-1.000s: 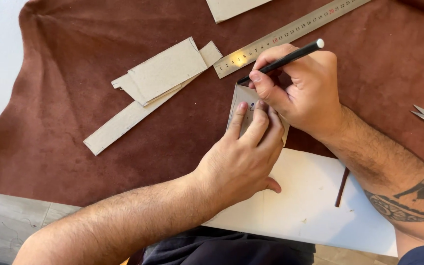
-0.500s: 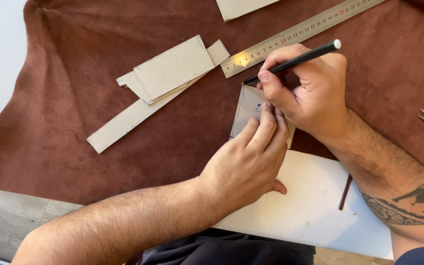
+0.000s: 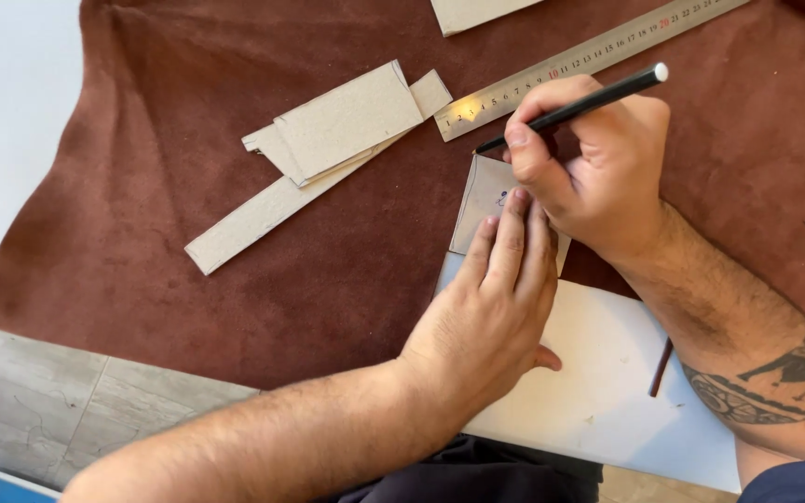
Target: Cutting and marking leather pieces using scissors, a ruler, and a pen on a workshop table.
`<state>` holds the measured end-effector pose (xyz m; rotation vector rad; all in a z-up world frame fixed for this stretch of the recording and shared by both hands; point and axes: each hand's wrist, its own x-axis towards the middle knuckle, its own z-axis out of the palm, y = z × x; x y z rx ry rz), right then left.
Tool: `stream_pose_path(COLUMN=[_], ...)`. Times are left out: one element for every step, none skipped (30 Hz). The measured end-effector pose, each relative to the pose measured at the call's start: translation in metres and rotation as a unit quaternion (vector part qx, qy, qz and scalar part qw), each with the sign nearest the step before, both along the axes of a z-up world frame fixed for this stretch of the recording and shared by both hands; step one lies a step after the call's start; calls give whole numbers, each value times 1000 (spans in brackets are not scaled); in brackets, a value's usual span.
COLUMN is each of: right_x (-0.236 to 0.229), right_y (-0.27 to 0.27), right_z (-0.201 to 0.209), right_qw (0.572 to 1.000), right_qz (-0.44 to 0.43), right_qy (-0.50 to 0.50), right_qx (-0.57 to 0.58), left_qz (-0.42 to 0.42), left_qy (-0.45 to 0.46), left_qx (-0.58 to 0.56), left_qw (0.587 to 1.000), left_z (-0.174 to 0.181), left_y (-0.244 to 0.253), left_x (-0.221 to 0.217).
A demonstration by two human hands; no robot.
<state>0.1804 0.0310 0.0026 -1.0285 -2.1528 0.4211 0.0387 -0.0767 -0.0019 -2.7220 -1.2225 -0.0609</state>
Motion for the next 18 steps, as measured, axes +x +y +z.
stream_pose_path(right_x=[0,1,1,2,2,3,4,4,4,4,4,5,5,5,4,4,3,2], right_y=[-1,0,0,2,3,2,1,2,2,3,3,3,3,3,3,4,4,3], right_z=[-3,-3,-4,-5,-5,-6,-7,-7,-8,-8,-7,-7,-7,-6,-6,-5,-4,-3], right_qw=[1000,1000,1000,1000,1000,1000,1000,1000,1000,1000,1000,1000,1000,1000,1000,999,999,999], right_qz=[-7,-6,-2,4,5,0,-5,-5,-2,1,1,-1,-2,-2,-2,-1,-2,10], right_qy=[-2,-1,-3,-5,-4,-8,-13,-13,-12,-10,-11,-16,-21,-21,-25,-30,-30,-27], right_qx=[-3,-4,-1,3,4,0,-3,-5,-1,3,3,0,-3,-5,-15,-22,-22,-34], left_qz=[21,22,46,71,73,89,105,104,103,101,100,102,104,104,103,101,100,102], left_qy=[-9,-8,-32,-56,-55,-67,-78,-79,-80,-82,-83,-77,-71,-71,-75,-79,-80,-75], left_qx=[-20,-21,-34,-45,-44,-51,-57,-59,-52,-44,-45,-47,-49,-51,-48,-43,-43,-42], left_qw=[1000,1000,998,995,995,993,990,990,990,991,990,991,991,991,991,991,991,991], left_z=[1,0,0,-1,-1,-1,-1,-2,-3,-5,-5,-5,-6,-6,-6,-7,-8,-9], left_y=[-3,-6,-8,-10,-11,-12,-14,-14,-15,-14,-15,-15,-15,-16,-17,-16,-16,-17], left_x=[3,6,9,13,15,18,21,21,21,21,21,22,23,22,22,21,22,22])
